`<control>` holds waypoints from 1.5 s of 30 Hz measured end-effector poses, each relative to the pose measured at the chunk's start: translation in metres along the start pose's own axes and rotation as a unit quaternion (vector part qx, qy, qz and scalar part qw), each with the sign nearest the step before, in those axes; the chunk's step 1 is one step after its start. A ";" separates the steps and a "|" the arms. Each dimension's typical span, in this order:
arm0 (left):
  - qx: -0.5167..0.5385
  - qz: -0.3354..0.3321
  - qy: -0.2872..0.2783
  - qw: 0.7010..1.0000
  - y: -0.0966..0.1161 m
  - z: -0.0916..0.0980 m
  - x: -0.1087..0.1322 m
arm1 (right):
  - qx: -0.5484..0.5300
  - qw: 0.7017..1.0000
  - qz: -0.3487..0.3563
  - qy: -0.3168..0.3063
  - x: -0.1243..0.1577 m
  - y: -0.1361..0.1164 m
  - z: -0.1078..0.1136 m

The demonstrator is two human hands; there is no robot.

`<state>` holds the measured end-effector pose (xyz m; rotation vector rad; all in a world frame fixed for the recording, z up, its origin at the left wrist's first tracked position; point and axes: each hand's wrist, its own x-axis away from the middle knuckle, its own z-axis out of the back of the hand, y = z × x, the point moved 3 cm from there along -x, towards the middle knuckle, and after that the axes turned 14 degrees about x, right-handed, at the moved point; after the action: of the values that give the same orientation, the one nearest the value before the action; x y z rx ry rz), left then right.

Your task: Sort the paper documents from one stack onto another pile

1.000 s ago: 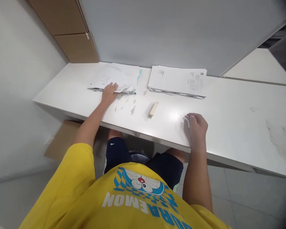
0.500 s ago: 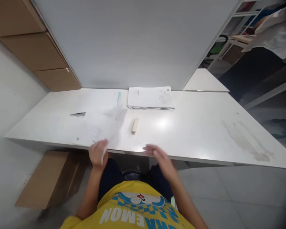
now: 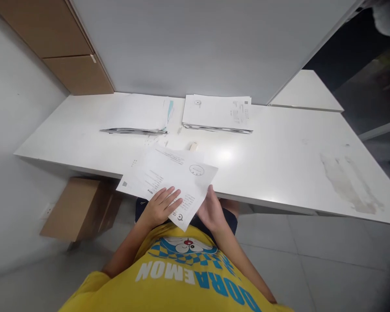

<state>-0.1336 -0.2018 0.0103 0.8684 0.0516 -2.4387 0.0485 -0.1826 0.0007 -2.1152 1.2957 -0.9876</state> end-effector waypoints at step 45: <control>0.329 0.369 0.429 0.756 -0.200 0.048 0.014 | 0.521 0.784 0.328 0.082 -0.053 -0.053 0.005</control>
<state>-0.2714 -0.0489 0.0114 1.8236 -0.7148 -1.1315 0.0660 -0.1119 0.0169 -0.6724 1.0257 -1.1612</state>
